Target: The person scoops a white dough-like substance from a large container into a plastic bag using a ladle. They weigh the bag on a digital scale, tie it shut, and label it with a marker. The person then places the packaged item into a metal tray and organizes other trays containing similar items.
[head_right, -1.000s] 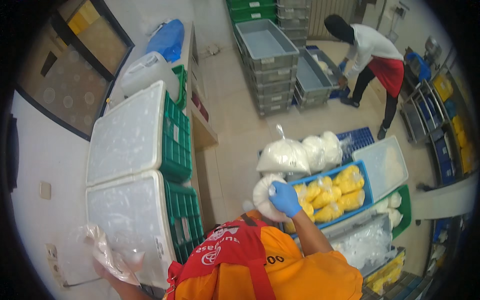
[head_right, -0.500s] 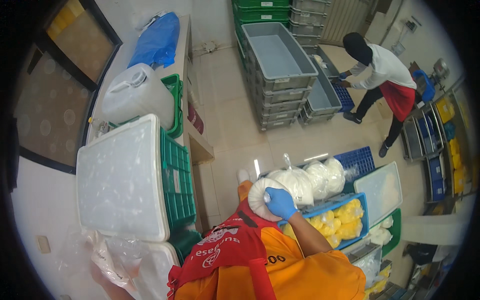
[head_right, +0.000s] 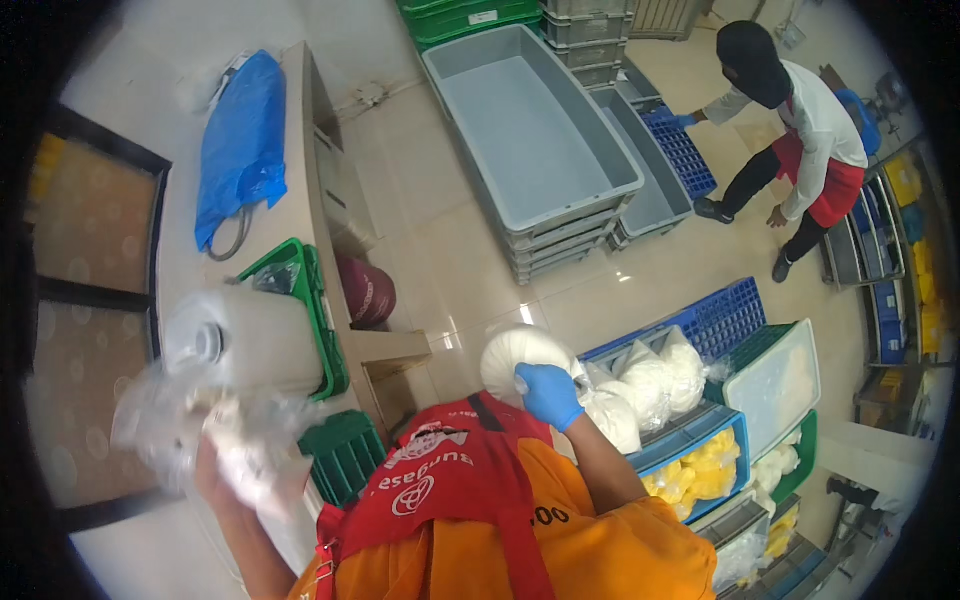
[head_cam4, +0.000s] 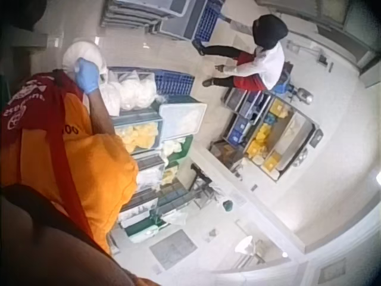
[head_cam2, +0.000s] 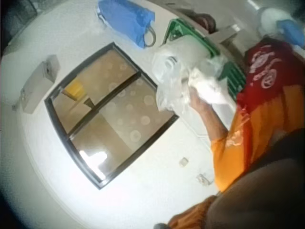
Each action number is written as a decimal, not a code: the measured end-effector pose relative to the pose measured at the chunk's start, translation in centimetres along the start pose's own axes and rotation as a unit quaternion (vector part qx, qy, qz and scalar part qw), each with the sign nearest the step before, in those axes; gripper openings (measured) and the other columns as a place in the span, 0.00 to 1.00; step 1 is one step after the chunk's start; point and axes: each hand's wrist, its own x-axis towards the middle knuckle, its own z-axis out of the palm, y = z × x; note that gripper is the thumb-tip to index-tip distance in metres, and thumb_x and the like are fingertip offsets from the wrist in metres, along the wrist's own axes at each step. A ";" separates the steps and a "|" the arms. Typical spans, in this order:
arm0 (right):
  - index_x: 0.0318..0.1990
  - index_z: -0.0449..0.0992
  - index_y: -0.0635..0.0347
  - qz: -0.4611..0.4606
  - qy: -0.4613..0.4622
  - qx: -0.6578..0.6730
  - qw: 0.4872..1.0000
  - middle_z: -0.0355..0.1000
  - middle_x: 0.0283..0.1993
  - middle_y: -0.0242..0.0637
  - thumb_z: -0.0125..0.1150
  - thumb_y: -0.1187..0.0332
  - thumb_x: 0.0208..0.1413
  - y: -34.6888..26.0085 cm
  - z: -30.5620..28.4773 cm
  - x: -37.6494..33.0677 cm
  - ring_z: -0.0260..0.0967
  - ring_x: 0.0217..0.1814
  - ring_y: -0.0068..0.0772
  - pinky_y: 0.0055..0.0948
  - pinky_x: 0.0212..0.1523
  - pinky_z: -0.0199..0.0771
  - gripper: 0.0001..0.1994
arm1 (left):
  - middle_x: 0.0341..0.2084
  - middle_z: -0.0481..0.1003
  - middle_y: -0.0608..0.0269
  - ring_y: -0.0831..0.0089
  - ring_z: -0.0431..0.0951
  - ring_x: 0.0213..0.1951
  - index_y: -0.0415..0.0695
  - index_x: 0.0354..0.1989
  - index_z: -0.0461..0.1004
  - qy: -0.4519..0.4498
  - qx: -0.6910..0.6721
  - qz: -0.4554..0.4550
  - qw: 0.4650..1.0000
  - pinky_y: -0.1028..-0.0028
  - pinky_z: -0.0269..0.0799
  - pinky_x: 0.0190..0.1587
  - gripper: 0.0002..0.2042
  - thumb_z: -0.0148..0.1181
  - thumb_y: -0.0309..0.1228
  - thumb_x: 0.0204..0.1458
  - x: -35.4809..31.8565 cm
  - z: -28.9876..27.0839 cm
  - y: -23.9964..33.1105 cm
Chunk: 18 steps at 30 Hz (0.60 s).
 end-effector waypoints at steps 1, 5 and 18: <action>0.31 0.72 0.54 0.008 0.017 0.005 1.000 0.72 0.26 0.50 0.54 0.72 0.47 0.1 -0.8 1.0 0.71 0.30 0.58 0.53 0.30 0.67 0.03 | 0.49 0.74 0.46 0.58 0.77 0.48 0.27 0.55 0.68 -0.019 -0.011 -0.024 0.999 0.63 0.74 0.52 0.22 0.54 0.32 0.57 3.3 3.5 -0.9; 0.31 0.72 0.55 0.075 0.095 0.083 0.989 0.70 0.24 0.50 0.59 0.70 0.47 0.5 -4.5 3.4 0.69 0.28 0.56 0.44 0.30 0.69 0.04 | 0.50 0.74 0.51 0.67 0.76 0.49 0.27 0.53 0.72 -0.044 0.009 0.014 0.999 0.69 0.71 0.54 0.19 0.57 0.29 0.59 15.9 18.6 -6.3; 0.36 0.70 0.52 0.281 0.531 0.490 0.631 0.65 0.32 0.21 0.67 0.82 0.38 5.4 -10.2 0.2 0.65 0.37 0.19 0.21 0.42 0.69 0.18 | 0.48 0.76 0.51 0.64 0.79 0.46 0.30 0.53 0.71 -0.247 -0.030 -0.100 0.963 0.67 0.75 0.51 0.19 0.55 0.32 0.59 35.3 38.0 -13.0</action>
